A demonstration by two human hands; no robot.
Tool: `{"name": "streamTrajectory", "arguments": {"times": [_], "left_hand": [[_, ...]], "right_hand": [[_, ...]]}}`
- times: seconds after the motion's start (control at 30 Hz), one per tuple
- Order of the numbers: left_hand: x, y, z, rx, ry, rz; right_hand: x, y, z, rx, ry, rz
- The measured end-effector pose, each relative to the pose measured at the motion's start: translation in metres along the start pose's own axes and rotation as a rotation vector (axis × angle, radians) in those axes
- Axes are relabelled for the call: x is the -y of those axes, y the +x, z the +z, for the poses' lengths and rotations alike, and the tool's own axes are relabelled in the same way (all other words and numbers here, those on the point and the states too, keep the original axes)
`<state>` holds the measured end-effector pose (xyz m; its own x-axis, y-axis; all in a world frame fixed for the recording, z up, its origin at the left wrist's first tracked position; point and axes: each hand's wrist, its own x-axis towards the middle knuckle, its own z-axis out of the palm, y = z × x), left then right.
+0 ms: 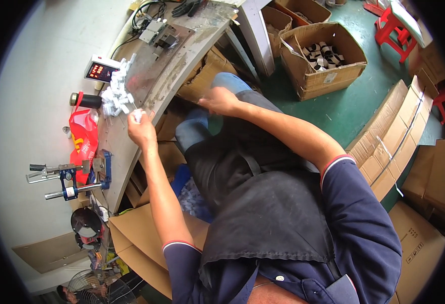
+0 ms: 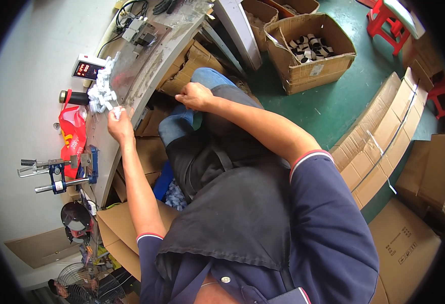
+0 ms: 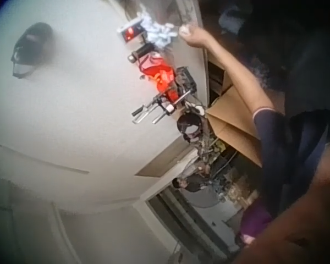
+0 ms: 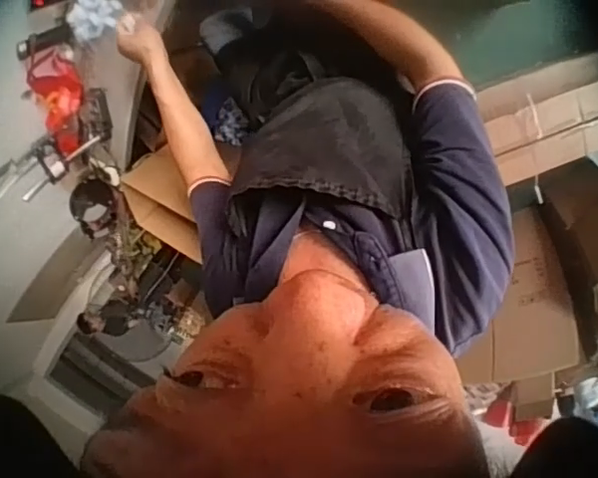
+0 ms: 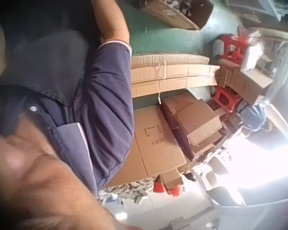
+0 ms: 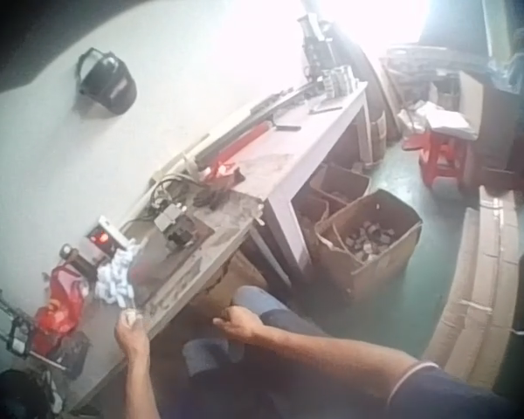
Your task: Assembling small plastic components using a manual press machine at a workbench.
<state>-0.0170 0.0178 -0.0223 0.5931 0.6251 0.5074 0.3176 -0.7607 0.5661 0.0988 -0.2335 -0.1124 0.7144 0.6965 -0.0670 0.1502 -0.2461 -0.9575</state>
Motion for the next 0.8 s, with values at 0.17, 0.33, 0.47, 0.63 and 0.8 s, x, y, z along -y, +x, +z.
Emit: {"name": "streamTrajectory", "arguments": {"times": [0.17, 0.33, 0.47, 0.63, 0.8], "left_hand": [[0.026, 0.045, -0.011, -0.084, 0.337, 0.049], [0.047, 0.068, 0.007, -0.014, 0.415, 0.042], [0.046, 0.066, 0.017, 0.047, 0.444, 0.009], [0.037, 0.071, 0.017, 0.067, 0.388, -0.023], [0.036, 0.075, 0.017, 0.084, 0.42, -0.03]], "right_hand": [[0.0, 0.008, 0.005, -0.011, -0.082, 0.065], [-0.003, 0.015, 0.004, -0.037, -0.135, 0.065], [0.0, 0.02, 0.003, -0.057, -0.234, 0.056], [-0.005, 0.029, 0.011, -0.08, -0.288, 0.001], [-0.009, 0.038, 0.029, -0.03, -0.398, -0.048]]}}
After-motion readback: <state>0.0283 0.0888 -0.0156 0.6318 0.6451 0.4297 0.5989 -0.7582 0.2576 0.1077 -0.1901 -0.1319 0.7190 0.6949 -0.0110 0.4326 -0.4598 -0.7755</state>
